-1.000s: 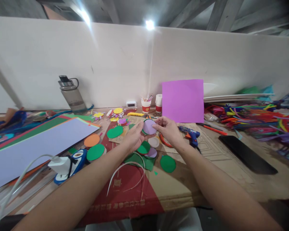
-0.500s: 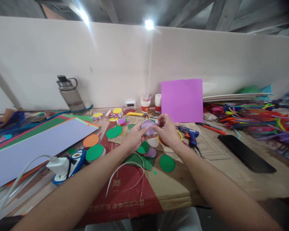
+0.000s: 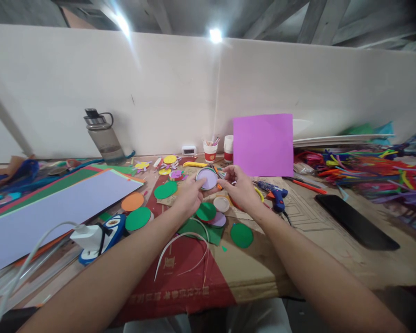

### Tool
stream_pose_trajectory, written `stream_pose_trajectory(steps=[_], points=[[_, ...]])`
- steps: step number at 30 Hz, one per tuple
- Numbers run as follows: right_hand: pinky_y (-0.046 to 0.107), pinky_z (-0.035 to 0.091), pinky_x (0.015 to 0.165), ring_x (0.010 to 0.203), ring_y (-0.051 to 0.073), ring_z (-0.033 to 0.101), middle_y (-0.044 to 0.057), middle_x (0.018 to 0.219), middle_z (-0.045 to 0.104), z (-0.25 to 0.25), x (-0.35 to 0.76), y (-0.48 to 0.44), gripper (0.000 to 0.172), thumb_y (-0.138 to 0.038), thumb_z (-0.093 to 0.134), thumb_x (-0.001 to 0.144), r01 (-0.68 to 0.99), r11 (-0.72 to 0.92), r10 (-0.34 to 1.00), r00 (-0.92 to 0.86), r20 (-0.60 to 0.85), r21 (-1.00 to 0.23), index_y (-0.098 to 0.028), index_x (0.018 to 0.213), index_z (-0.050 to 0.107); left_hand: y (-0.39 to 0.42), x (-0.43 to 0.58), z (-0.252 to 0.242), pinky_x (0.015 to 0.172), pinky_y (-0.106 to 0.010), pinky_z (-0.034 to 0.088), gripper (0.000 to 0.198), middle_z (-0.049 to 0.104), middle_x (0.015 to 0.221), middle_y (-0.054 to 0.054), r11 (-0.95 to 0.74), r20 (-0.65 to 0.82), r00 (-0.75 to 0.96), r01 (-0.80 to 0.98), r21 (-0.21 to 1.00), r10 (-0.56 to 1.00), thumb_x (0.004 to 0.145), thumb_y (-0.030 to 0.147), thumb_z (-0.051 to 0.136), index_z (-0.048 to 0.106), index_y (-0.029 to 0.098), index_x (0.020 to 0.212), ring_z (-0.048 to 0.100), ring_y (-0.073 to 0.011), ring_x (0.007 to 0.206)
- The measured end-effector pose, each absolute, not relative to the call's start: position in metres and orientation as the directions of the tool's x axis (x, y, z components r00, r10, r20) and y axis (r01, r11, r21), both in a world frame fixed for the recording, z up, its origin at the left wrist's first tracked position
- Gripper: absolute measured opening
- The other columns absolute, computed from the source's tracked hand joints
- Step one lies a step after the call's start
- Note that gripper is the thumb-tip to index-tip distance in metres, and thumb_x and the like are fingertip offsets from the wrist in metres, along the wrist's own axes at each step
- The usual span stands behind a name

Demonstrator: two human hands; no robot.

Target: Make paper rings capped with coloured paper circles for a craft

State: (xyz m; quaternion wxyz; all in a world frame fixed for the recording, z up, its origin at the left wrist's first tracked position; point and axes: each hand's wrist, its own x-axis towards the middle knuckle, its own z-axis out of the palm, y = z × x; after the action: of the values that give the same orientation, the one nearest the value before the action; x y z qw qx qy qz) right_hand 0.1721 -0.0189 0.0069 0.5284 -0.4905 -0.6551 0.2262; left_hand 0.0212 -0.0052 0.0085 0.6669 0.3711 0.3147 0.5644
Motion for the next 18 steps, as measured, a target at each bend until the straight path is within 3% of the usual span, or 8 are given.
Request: stream_pose_trajectory(steps=[7,11,14,18], points=[[0.029,0.044,0.07,0.076,0.015,0.054,0.003,0.088,0.063,0.013,0.171,-0.027,0.017,-0.031,0.067,0.079,0.54,0.445,0.887,-0.152,0.437,-0.715,-0.019,0.089,0.062,0.006,0.01,0.011,0.083,-0.035,0.058,0.031,0.069,0.091,-0.005,-0.024,0.071,0.064,-0.549,0.835,0.995,0.067,-0.002,0.065,0.058,0.015,0.092,0.07,-0.0195,0.089],[0.04,0.042,0.091,0.106,0.026,0.053,0.009,0.112,0.065,0.007,0.167,-0.034,0.041,-0.039,0.076,0.074,0.639,0.555,0.832,-0.438,0.341,-0.532,-0.02,0.109,0.066,0.01,0.005,0.013,0.078,-0.031,0.058,0.033,0.069,0.09,-0.005,-0.086,0.112,0.018,-0.518,0.851,0.994,0.066,0.001,0.067,0.057,0.016,0.094,0.07,-0.0213,0.093],[0.049,0.038,0.095,0.115,0.033,0.047,0.013,0.123,0.062,0.002,0.162,-0.038,0.059,-0.046,0.077,0.073,0.677,0.611,0.788,-0.572,0.228,-0.411,-0.021,0.124,0.061,0.011,0.003,0.013,0.079,-0.033,0.058,0.036,0.07,0.09,-0.005,-0.101,0.129,0.022,-0.5,0.86,0.991,0.066,0.003,0.067,0.056,0.017,0.097,0.07,-0.0211,0.092],[0.049,0.039,0.094,0.115,0.034,0.049,0.014,0.118,0.065,0.003,0.159,-0.041,0.055,-0.042,0.076,0.075,0.675,0.636,0.764,-0.617,0.186,-0.375,-0.02,0.124,0.062,0.014,0.0,0.013,0.083,-0.038,0.057,0.029,0.071,0.088,-0.006,-0.062,0.105,0.049,-0.544,0.837,0.993,0.07,0.006,0.064,0.057,0.016,0.096,0.07,-0.0214,0.092]])
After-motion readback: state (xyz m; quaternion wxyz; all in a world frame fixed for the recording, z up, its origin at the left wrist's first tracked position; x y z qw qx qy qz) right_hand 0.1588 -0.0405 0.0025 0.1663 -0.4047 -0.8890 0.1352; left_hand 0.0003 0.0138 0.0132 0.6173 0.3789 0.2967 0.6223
